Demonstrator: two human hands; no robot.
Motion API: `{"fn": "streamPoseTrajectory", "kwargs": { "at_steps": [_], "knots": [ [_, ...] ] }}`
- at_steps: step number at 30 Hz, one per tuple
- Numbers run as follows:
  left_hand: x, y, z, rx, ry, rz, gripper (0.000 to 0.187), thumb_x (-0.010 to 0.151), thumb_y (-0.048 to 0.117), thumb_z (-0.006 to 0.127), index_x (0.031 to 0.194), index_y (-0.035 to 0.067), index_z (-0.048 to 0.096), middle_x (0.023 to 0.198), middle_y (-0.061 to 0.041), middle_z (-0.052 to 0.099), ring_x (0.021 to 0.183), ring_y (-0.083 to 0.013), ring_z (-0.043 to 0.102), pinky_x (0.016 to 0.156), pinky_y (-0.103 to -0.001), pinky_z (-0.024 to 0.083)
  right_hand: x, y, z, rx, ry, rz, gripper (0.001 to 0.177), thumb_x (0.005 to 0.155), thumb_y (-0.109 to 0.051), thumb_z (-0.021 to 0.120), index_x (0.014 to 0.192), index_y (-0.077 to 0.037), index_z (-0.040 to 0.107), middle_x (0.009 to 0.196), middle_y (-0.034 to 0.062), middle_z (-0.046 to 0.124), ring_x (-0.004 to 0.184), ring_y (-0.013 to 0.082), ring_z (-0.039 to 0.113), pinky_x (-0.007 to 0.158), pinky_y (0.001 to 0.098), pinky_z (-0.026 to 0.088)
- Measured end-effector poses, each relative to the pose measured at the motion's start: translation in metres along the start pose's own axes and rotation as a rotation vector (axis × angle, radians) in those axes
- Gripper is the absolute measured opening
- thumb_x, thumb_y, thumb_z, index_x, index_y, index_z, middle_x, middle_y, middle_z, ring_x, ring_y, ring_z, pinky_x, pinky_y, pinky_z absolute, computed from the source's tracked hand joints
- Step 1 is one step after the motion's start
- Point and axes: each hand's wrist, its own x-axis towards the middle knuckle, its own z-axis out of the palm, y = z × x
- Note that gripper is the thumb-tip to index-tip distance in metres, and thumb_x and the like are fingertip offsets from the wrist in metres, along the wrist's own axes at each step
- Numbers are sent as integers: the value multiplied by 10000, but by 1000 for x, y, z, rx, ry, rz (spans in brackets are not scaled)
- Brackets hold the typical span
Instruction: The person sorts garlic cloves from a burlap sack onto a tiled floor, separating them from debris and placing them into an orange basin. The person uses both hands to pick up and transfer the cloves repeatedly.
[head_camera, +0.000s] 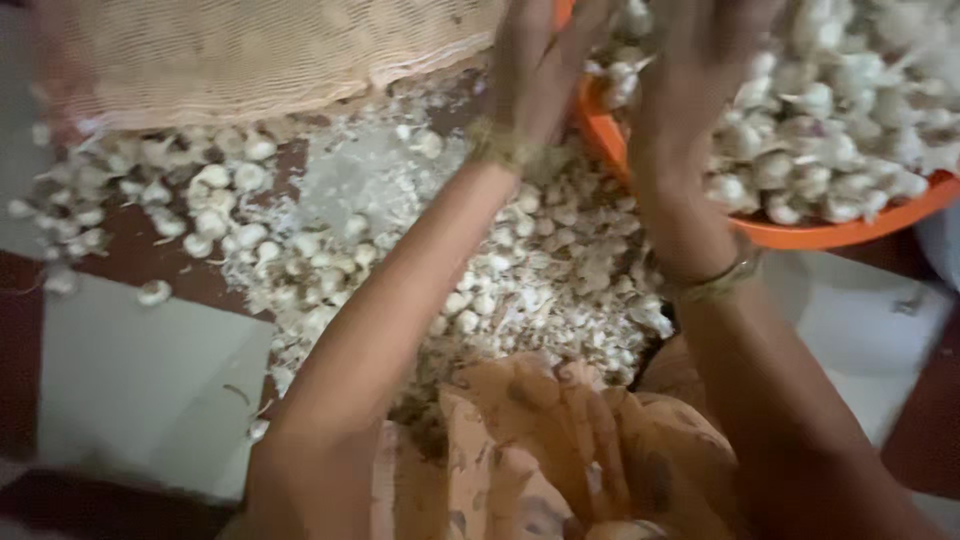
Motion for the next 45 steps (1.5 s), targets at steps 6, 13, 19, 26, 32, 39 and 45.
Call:
{"fn": "streamPoseTrajectory", "kwargs": {
  "at_steps": [6,13,19,26,32,39,45],
  "knots": [
    [-100,-113,-170,106,360,-248,281,886,97,615,1157,119,684,1397,-51,506,1142,-298,494,927,-409,396,-69,-18,103,-31,-536,6,240,973,-66,608,1212,-45,618,1408,118,437,1182,253,610,968,359,583],
    [-103,-186,-326,1115,420,-563,534,966,441,676,1346,89,546,1475,-240,325,1374,-510,286,1009,-709,234,-73,11,145,-420,-741,586,492,935,-14,529,1408,-144,498,1457,105,527,865,315,675,692,298,602],
    [-73,-163,-306,825,58,-1029,551,951,638,541,1368,278,576,1596,-123,302,1494,-339,264,1221,-546,289,-71,43,164,-126,-765,726,624,922,-155,589,1475,-113,304,1511,152,390,1103,298,644,892,328,592],
    [-140,-85,-234,142,-306,-403,714,818,413,761,1452,307,449,1662,-101,244,1515,-322,234,1034,-434,571,-106,17,143,-342,-1002,-23,805,851,-408,740,1476,-99,336,1541,198,343,1391,376,373,1109,528,380],
    [-124,-24,-274,750,-647,-924,1183,556,410,889,1525,300,219,1568,-143,199,1383,-328,315,1094,-458,432,-96,-42,123,-948,-1269,403,935,765,-428,776,1529,-335,244,1503,169,296,1336,338,400,1035,444,485],
    [-147,-67,-197,683,-433,-519,975,565,262,914,1396,207,406,1464,-186,305,1292,-412,408,965,-479,471,-112,-7,149,-788,-1111,158,945,622,-57,810,1450,-201,377,1426,211,414,1143,374,541,874,401,561],
    [-144,-129,-189,317,-41,-359,350,808,111,715,1130,192,607,1363,-29,601,1158,-191,690,824,-256,624,-80,23,123,-369,-864,649,474,848,-132,718,1276,-45,535,1129,146,671,933,272,699,708,305,599]
  ]
}}
